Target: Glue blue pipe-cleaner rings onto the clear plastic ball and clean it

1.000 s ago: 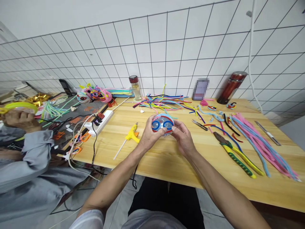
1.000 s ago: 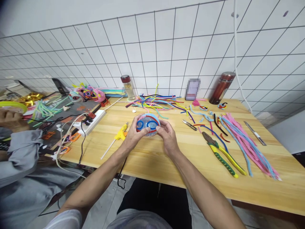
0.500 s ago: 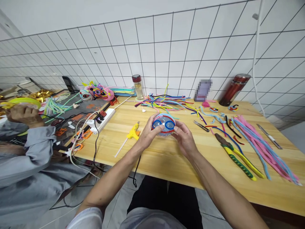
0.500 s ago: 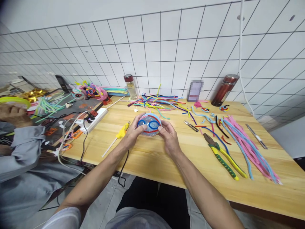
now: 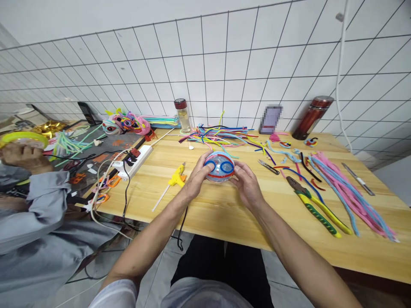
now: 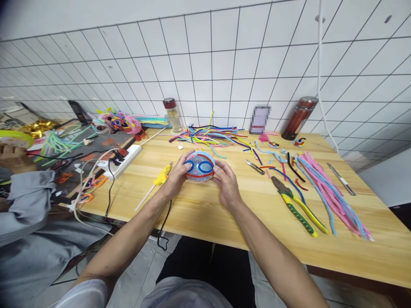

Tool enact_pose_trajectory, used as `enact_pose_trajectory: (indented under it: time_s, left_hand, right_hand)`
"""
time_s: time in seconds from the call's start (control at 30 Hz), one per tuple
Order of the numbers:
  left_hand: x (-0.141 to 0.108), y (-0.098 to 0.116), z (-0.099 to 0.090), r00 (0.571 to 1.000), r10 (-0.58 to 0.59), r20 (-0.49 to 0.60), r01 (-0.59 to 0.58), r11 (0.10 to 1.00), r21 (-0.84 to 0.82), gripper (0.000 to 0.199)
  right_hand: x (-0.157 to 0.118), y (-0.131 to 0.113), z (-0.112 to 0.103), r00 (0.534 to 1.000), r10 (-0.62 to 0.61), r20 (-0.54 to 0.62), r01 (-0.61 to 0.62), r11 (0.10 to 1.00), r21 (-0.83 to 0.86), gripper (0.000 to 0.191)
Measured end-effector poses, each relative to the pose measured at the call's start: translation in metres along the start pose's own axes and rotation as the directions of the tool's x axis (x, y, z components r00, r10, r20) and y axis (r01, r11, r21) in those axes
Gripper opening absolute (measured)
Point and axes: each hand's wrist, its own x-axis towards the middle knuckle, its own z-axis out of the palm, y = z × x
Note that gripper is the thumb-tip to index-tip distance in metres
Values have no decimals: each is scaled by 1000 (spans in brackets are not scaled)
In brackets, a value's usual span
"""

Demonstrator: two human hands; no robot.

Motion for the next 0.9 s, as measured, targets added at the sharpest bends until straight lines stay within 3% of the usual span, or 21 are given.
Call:
enact_pose_trajectory:
  time_s: [0.13, 0.43, 0.9]
  left_hand:
    - [0, 1, 0, 997, -34, 67, 37, 998, -44, 69]
    - [-7, 15, 9, 1000, -12, 3, 12, 993, 116, 87]
    - [-7, 15, 15, 994, 87, -63, -82, 993, 85, 66]
  right_hand:
    - [0, 1, 1, 1000, -10, 4, 10, 999, -30, 39]
    - [0, 3, -2, 1000, -21, 13, 21, 1000, -17, 35]
    - [-1, 1, 0, 995, -96, 33, 98, 994, -40, 34]
